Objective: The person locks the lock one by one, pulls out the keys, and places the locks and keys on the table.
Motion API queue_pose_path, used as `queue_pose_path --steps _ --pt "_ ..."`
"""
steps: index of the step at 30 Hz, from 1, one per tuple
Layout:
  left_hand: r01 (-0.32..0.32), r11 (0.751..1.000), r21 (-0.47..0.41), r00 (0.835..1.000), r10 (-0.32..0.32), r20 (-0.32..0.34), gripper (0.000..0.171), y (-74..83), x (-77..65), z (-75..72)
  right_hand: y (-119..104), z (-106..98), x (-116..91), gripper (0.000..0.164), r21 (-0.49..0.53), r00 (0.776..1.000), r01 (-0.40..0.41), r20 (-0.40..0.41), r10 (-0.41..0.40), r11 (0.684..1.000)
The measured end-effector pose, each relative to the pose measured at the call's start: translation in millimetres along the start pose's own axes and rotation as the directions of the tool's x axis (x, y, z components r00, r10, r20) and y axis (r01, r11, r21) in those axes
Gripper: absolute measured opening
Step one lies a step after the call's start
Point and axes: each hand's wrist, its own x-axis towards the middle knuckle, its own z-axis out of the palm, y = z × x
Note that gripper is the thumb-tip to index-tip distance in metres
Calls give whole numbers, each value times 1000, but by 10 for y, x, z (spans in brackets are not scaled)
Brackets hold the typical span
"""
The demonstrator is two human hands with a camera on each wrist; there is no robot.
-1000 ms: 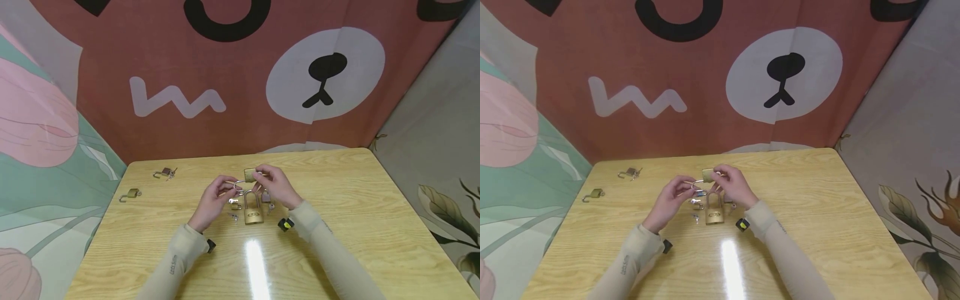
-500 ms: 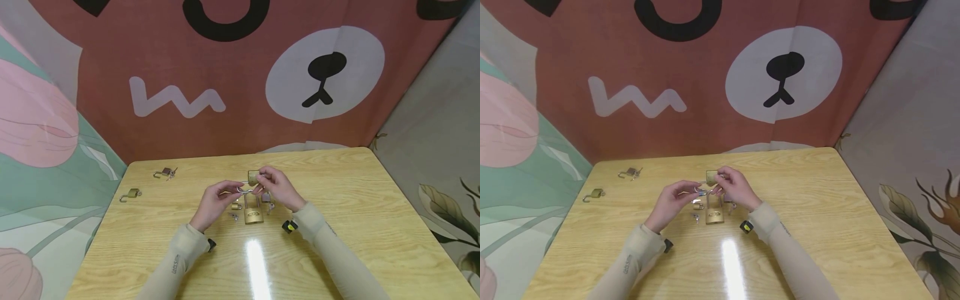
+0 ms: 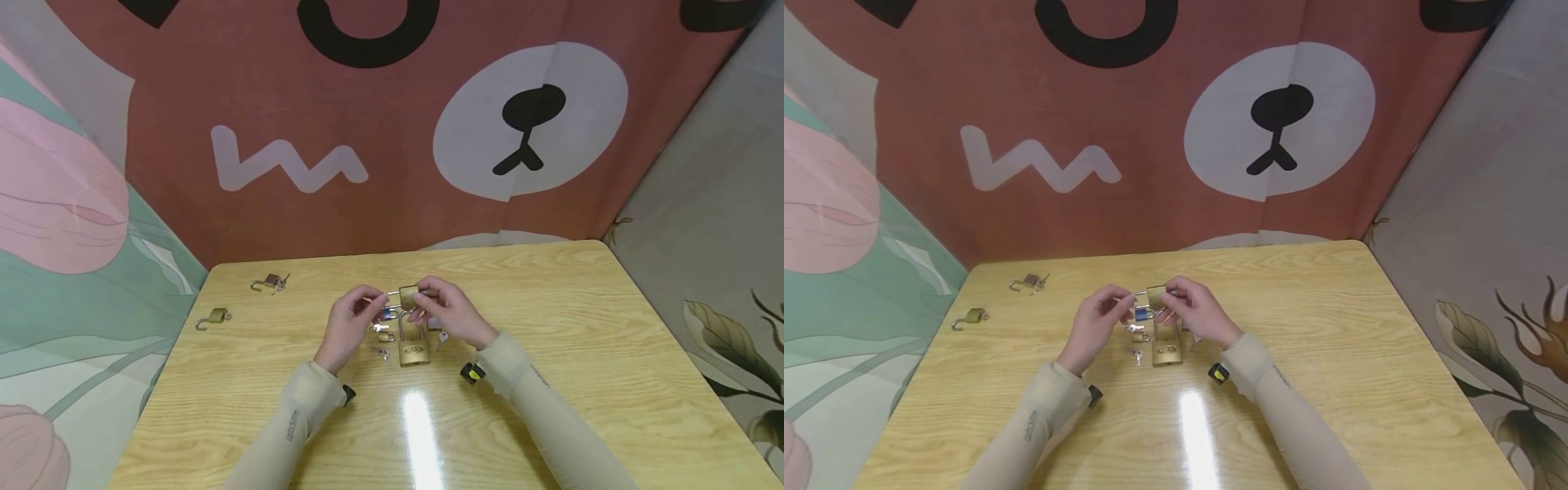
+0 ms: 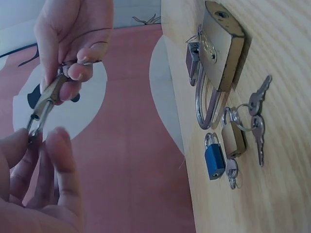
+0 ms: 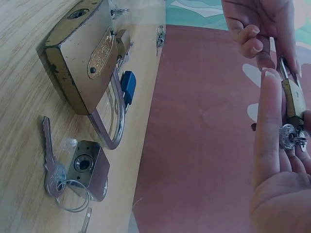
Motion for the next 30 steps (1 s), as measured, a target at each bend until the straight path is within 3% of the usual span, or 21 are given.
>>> queue_pose_path --steps 6,13,20,25,30 --pt "22 997 -79 999 -19 41 26 -58 39 24 -12 35 -7 16 -16 1000 22 -11 -22 1000" --pt "77 995 -68 996 -75 42 29 -53 66 62 3 57 7 16 -8 999 44 -20 -44 999" --pt "34 999 6 999 -34 42 32 -8 54 125 -13 25 -6 15 -70 999 23 -40 -26 997" --pt "-22 1000 9 999 21 50 32 -4 56 133 -50 48 -7 18 -152 995 64 -62 -74 986" --pt "-34 999 24 998 32 46 27 -46 60 103 -7 69 6 21 -185 993 100 -48 -111 978"
